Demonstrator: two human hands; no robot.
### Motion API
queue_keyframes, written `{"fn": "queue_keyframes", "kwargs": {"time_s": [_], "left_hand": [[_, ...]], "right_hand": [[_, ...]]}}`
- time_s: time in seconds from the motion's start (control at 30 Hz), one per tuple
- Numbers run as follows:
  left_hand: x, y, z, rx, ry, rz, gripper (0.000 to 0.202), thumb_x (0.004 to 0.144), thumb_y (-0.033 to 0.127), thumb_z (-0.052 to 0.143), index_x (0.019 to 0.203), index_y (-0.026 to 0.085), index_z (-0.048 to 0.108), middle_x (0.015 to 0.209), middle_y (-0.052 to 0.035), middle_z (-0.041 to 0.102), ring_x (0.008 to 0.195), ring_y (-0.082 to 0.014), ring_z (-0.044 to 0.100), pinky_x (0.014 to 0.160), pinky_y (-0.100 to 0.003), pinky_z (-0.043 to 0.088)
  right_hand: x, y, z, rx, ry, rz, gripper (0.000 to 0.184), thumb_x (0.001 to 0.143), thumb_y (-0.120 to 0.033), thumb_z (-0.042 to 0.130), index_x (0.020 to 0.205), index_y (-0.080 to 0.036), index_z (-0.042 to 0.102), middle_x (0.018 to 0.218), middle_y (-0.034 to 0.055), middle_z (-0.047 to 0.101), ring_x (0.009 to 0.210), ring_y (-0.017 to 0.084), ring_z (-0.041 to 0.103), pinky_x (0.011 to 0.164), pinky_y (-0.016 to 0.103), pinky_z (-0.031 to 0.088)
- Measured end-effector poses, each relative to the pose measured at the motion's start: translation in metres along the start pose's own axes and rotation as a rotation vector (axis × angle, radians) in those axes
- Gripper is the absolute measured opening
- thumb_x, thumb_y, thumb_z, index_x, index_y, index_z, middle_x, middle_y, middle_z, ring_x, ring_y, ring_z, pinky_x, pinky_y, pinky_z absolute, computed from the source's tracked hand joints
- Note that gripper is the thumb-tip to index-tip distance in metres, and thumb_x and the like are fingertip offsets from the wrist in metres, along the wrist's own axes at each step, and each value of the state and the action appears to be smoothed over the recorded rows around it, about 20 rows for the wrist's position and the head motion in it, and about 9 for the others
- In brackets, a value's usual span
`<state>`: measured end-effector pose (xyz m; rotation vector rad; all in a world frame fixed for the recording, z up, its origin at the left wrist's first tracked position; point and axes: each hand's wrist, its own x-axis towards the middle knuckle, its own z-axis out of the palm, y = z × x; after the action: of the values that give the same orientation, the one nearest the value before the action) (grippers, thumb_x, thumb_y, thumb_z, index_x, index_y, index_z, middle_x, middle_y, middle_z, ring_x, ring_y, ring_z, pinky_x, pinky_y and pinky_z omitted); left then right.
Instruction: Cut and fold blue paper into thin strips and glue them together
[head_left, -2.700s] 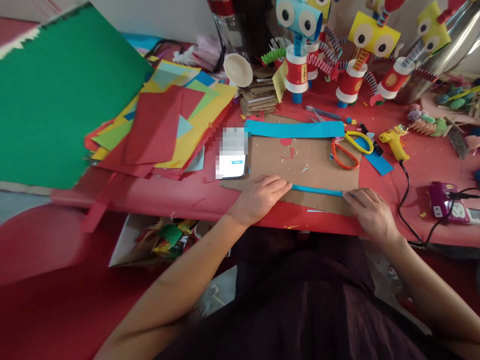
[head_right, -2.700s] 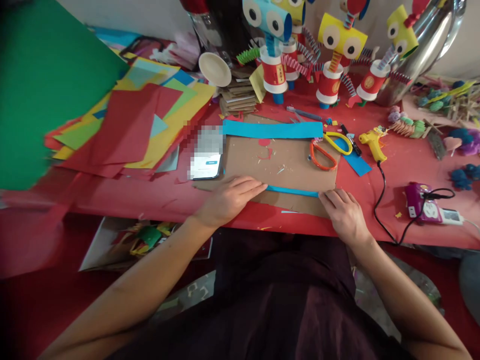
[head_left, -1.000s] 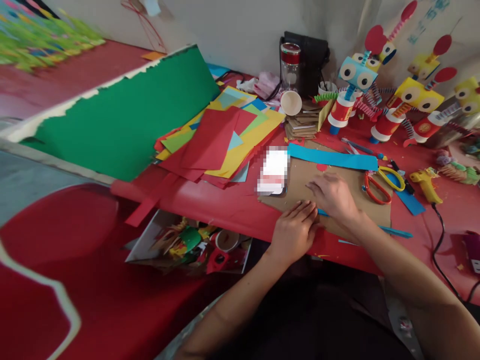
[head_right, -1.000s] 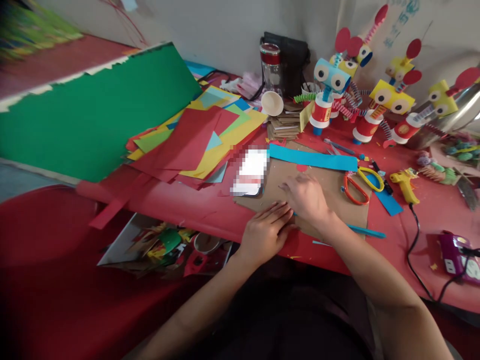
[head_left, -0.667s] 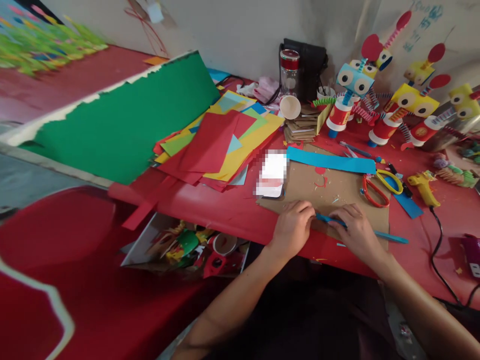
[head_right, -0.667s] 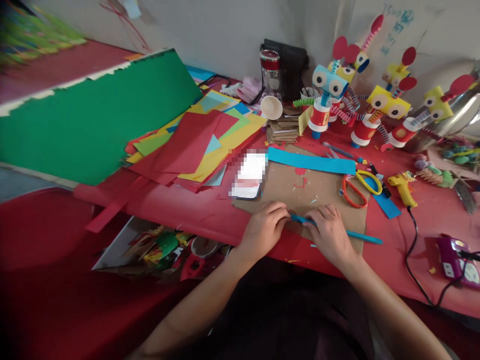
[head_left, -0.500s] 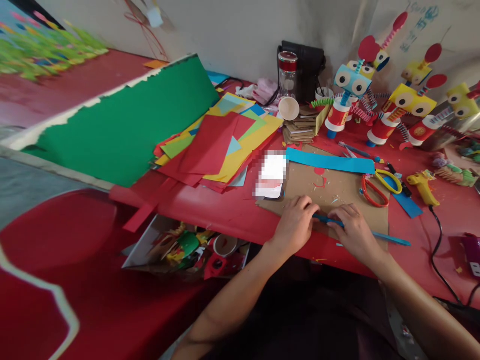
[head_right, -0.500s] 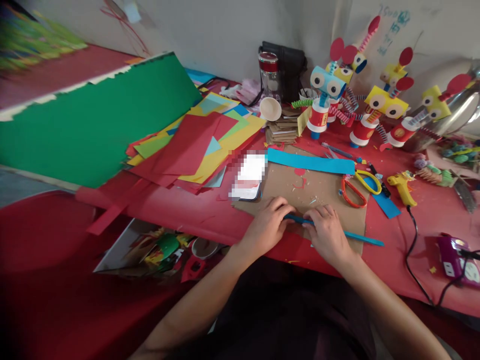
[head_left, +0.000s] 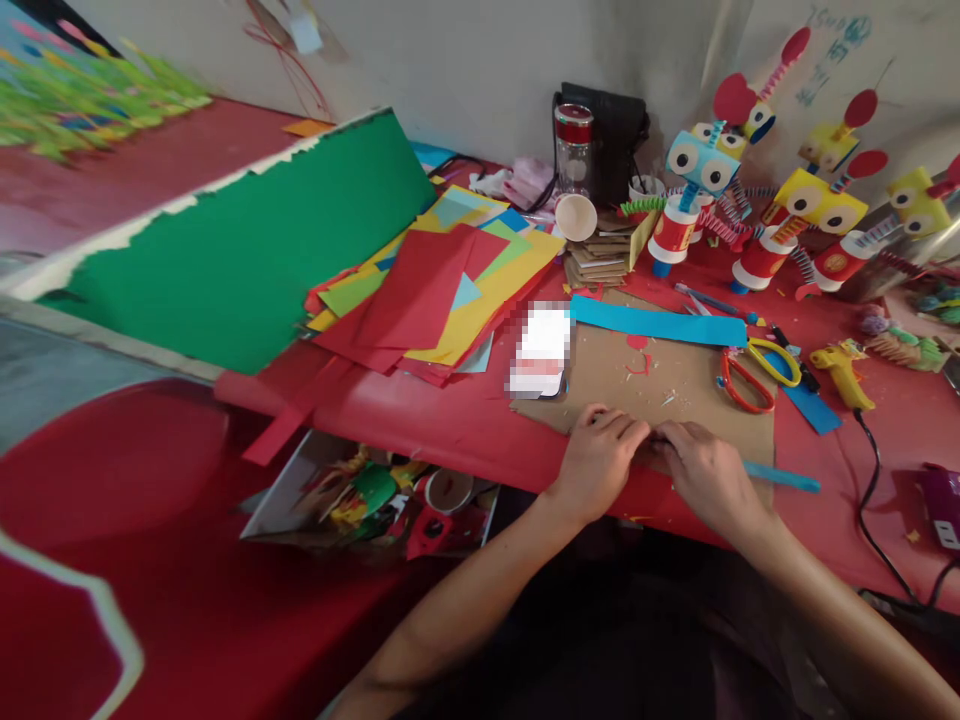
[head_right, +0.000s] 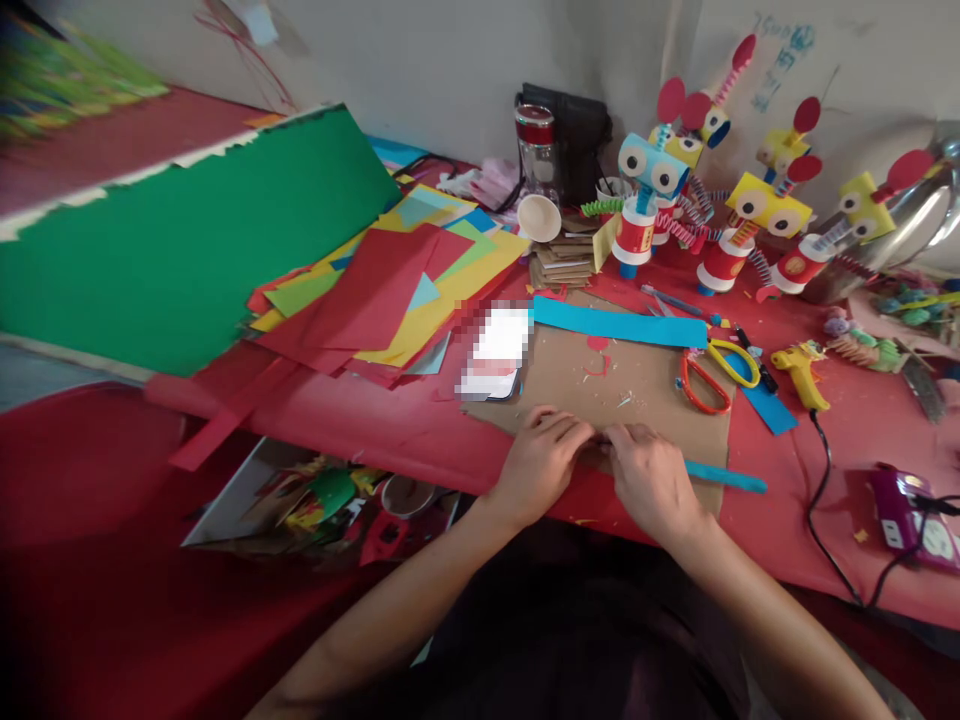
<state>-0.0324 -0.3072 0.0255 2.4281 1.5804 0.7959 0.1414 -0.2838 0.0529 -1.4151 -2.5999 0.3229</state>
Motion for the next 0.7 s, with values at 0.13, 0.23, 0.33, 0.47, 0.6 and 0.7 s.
{"fn": "queue_keyframes", "kwargs": {"time_s": [0.13,0.23,0.33,0.47,0.6,0.7], "left_hand": [[-0.005,0.000,0.000,-0.044,0.010,-0.003,0.025,0.090,0.004,0.047,0.086,0.020,0.065,0.075,-0.0007,0.071,0.076,-0.0175,0.065,0.086,-0.038,0.042],[-0.010,-0.002,-0.001,-0.111,0.022,-0.005,0.024,0.093,0.007,0.047,0.087,0.022,0.066,0.076,0.0008,0.073,0.074,-0.0161,0.065,0.084,-0.036,0.040],[-0.013,-0.009,-0.004,-0.153,0.026,-0.030,0.024,0.095,0.009,0.047,0.085,0.022,0.064,0.075,0.0020,0.073,0.073,-0.0157,0.065,0.083,-0.034,0.039],[-0.014,-0.019,-0.010,-0.184,0.009,-0.058,0.023,0.096,0.010,0.047,0.084,0.022,0.063,0.074,0.0038,0.074,0.072,-0.0153,0.066,0.082,-0.034,0.039],[-0.014,-0.025,-0.016,-0.180,-0.037,-0.075,0.023,0.096,0.012,0.048,0.082,0.023,0.063,0.075,0.0045,0.074,0.070,-0.0148,0.066,0.082,-0.034,0.040],[-0.014,-0.025,-0.019,-0.140,-0.063,-0.076,0.022,0.096,0.012,0.049,0.082,0.022,0.063,0.075,0.0039,0.074,0.071,-0.0151,0.066,0.085,-0.036,0.042]], "right_hand": [[-0.011,0.006,-0.006,0.009,-0.037,-0.026,0.020,0.095,-0.017,0.048,0.089,-0.023,0.067,0.079,0.0024,0.074,0.071,0.017,0.070,0.057,0.025,0.043],[-0.019,0.012,-0.012,0.023,-0.060,-0.016,0.022,0.096,-0.018,0.050,0.081,-0.022,0.065,0.073,0.0009,0.072,0.067,0.017,0.069,0.057,0.025,0.041],[-0.027,0.020,-0.018,0.018,-0.072,0.022,0.023,0.096,-0.019,0.050,0.078,-0.022,0.065,0.072,0.0004,0.072,0.066,0.017,0.069,0.056,0.024,0.040],[-0.038,0.036,-0.025,-0.011,-0.088,0.061,0.023,0.095,-0.020,0.050,0.080,-0.024,0.067,0.071,-0.0001,0.073,0.064,0.017,0.069,0.054,0.024,0.039],[-0.049,0.054,-0.028,-0.022,-0.136,0.103,0.025,0.096,-0.023,0.047,0.081,-0.026,0.067,0.068,-0.0007,0.072,0.059,0.018,0.068,0.051,0.025,0.039],[-0.054,0.062,-0.028,0.015,-0.138,0.091,0.026,0.096,-0.022,0.045,0.081,-0.026,0.066,0.070,-0.0004,0.073,0.060,0.017,0.068,0.053,0.025,0.042]]}}
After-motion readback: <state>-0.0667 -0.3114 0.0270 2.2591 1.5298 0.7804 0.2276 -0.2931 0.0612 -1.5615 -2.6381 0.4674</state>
